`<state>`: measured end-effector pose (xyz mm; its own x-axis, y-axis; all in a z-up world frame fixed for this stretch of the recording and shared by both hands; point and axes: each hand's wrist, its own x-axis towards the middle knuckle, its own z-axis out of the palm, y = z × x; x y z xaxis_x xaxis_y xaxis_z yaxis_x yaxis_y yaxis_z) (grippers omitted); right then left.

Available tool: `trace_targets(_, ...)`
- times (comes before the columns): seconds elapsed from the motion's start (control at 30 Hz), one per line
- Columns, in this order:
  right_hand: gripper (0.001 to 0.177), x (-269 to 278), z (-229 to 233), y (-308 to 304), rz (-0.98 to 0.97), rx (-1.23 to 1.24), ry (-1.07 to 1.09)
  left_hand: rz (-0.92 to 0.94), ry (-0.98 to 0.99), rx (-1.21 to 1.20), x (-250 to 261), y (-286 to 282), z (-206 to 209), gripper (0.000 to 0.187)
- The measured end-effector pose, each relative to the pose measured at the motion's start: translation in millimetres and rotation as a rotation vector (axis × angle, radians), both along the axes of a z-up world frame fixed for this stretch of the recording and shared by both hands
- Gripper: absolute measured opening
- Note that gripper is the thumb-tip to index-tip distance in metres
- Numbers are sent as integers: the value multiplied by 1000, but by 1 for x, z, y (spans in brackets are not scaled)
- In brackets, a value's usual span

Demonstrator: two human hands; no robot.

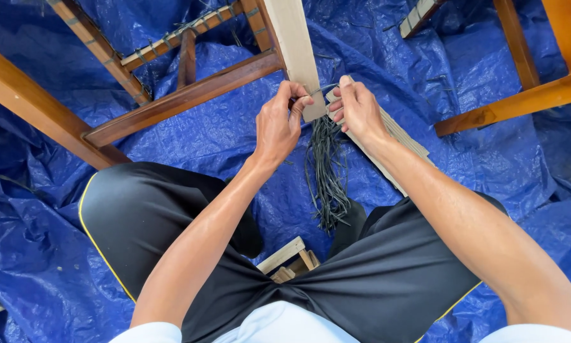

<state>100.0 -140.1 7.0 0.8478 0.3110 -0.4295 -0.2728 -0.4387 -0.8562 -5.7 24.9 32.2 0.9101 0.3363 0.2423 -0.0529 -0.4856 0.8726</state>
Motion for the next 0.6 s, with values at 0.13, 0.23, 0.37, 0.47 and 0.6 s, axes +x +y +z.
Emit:
trace_targets(0.13, 46, -17, -4, 3, 33, -24, -39, 5, -7, 0, -2, -1, 2, 10)
trace_targets(0.23, 48, -34, -2, 10, -26, -140, -147, 2, 11, -13, -3, -2, 3, 10)
trace_targets(0.37, 44, -48, -4, 15, -92, -157, -238, 5, 3, 0, -2, -1, 0, 11)
trace_targets(0.47, 38, -47, 2, 17, -169, -118, -341, 1, 1, -2, -3, -3, -1, 11)
trace_targets(0.6, 39, -27, -36, 8, -417, 30, -790, -13, -1, 1, -4, -1, -2, 11)
